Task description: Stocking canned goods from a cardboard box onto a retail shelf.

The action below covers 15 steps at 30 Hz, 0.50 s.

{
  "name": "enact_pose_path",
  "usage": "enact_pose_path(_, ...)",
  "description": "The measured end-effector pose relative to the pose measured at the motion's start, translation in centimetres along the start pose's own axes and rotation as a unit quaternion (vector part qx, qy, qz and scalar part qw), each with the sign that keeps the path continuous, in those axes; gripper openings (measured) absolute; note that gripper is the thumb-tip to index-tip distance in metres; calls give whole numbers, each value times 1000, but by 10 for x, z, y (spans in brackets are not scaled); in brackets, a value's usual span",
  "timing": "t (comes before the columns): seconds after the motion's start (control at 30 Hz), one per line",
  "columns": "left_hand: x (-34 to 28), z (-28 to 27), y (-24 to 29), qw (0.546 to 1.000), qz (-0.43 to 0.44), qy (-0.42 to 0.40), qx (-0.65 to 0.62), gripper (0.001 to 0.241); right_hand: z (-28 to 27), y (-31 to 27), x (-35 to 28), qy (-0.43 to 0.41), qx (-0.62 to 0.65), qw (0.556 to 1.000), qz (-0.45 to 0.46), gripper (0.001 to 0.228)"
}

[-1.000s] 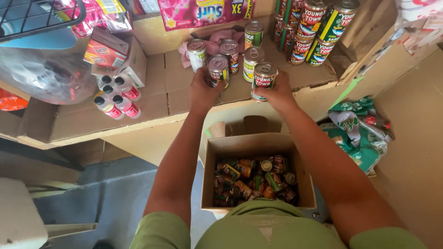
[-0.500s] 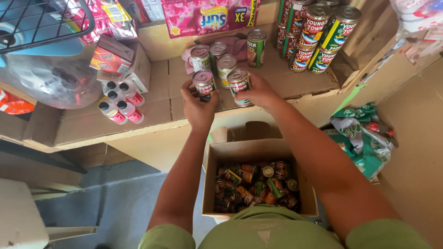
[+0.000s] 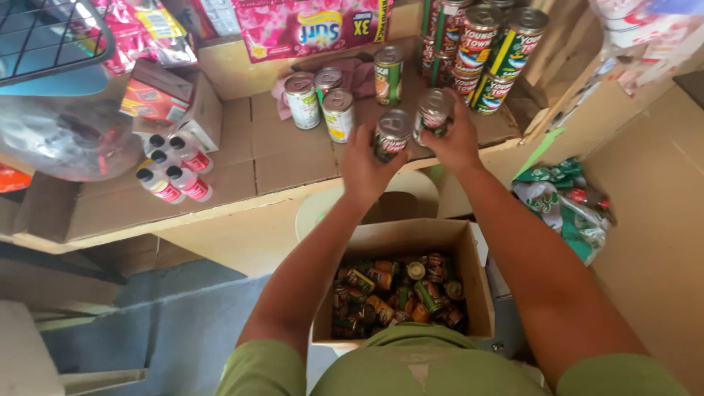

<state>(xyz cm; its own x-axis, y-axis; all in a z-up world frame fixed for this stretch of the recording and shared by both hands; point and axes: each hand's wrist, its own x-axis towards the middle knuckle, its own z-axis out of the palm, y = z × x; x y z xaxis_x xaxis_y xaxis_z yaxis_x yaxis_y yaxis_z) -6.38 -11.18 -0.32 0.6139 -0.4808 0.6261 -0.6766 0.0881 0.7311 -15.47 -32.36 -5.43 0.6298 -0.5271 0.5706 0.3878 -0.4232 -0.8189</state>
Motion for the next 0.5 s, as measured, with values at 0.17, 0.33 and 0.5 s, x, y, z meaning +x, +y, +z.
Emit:
enact_pose_path(0.17, 17, 46, -25, 996, 15, 9, 85, 72, -24, 18, -7, -3, 28, 1000, 2, 85)
enact_pose_path(0.33, 27, 30, -23, 984, -118, -103, 90, 94, -39, 29, -8, -44, 6, 998, 46, 78)
enact_pose_path(0.5, 14, 31, -47, 989, -73, -118, 53, 90, -28, 11, -9, -48, 44, 996, 56, 74)
